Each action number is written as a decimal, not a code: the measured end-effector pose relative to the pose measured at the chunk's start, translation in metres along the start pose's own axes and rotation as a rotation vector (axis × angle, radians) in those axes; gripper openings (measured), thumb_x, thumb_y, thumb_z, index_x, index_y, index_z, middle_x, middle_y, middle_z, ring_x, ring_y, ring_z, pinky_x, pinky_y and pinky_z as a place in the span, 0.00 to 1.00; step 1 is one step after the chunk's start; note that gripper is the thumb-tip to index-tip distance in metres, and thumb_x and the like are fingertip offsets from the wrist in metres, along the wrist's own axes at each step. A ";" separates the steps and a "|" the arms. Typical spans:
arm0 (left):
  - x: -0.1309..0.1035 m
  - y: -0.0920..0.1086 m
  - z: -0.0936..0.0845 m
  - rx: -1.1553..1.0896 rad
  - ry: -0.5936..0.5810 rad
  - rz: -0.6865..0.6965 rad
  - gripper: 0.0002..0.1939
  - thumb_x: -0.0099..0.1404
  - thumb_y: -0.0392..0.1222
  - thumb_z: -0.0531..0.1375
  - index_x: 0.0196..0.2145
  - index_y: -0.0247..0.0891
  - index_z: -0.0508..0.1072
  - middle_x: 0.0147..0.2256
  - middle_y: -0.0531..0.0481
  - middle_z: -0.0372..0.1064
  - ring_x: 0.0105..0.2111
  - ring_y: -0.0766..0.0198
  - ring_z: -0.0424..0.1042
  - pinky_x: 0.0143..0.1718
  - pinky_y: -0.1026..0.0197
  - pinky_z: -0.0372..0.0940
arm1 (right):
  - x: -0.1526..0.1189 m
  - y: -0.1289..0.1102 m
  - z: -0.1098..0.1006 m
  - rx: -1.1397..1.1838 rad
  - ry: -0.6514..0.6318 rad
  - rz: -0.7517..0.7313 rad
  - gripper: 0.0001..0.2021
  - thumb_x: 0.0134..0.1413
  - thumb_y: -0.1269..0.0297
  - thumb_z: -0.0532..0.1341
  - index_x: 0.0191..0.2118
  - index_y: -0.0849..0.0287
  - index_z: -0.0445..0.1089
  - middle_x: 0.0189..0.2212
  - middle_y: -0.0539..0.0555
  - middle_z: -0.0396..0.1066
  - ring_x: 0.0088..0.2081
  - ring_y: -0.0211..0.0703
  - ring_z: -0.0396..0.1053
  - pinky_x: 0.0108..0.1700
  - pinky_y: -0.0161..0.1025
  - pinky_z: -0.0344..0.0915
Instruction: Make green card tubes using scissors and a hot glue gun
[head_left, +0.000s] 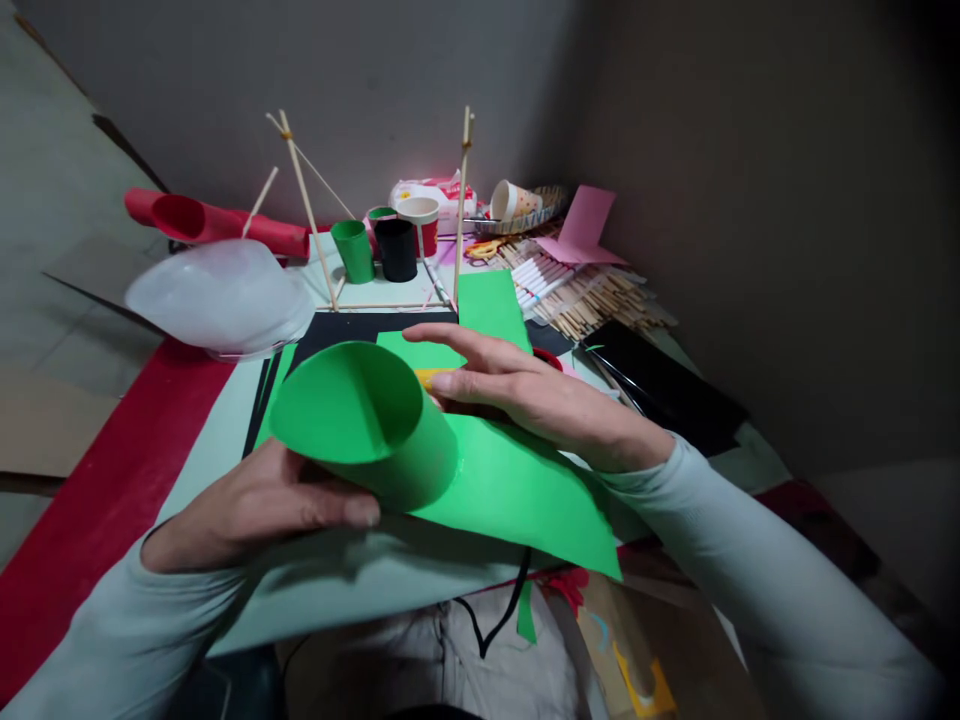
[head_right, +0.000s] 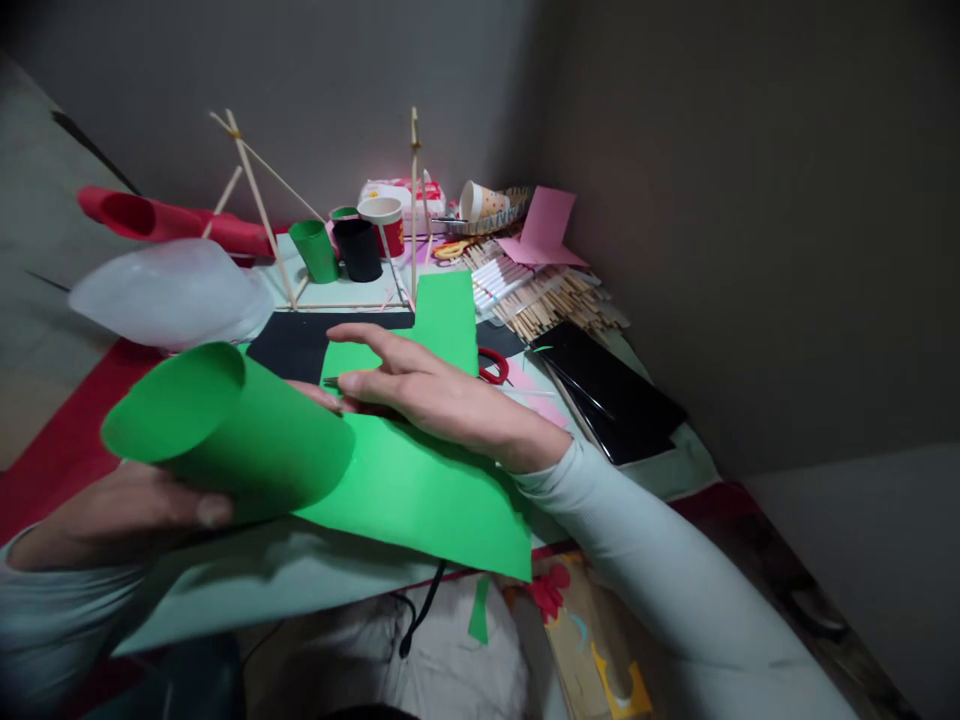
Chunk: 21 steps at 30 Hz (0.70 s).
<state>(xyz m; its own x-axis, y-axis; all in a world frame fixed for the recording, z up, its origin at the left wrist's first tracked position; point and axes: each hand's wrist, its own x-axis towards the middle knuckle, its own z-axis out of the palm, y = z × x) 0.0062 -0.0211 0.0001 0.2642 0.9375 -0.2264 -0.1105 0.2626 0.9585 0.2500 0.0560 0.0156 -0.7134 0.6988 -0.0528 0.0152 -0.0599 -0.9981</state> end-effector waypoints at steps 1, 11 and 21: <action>-0.002 0.002 0.003 -0.010 0.004 -0.027 0.29 0.53 0.39 0.73 0.54 0.42 0.78 0.50 0.51 0.82 0.59 0.38 0.74 0.57 0.46 0.72 | -0.001 -0.002 -0.001 0.043 0.004 0.001 0.25 0.69 0.63 0.61 0.68 0.53 0.61 0.42 0.50 0.75 0.49 0.42 0.71 0.57 0.41 0.64; -0.006 0.023 0.023 -0.313 0.300 -0.006 0.27 0.57 0.35 0.69 0.55 0.41 0.76 0.47 0.46 0.82 0.49 0.45 0.81 0.47 0.48 0.79 | -0.009 -0.019 -0.022 0.023 0.100 -0.055 0.22 0.69 0.49 0.62 0.63 0.48 0.67 0.57 0.55 0.75 0.48 0.44 0.77 0.46 0.39 0.72; -0.001 0.036 0.006 -0.450 0.596 0.305 0.13 0.58 0.31 0.70 0.41 0.39 0.80 0.31 0.53 0.83 0.53 0.48 0.79 0.58 0.42 0.74 | -0.006 -0.027 -0.034 0.061 0.558 -0.408 0.08 0.68 0.60 0.61 0.48 0.54 0.74 0.49 0.55 0.78 0.49 0.43 0.77 0.47 0.38 0.73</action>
<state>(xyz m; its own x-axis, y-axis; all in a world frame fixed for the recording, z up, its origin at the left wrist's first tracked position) 0.0080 -0.0140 0.0356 -0.3814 0.9134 -0.1422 -0.5042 -0.0766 0.8602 0.2782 0.0777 0.0416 -0.1867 0.9349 0.3017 -0.2285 0.2574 -0.9389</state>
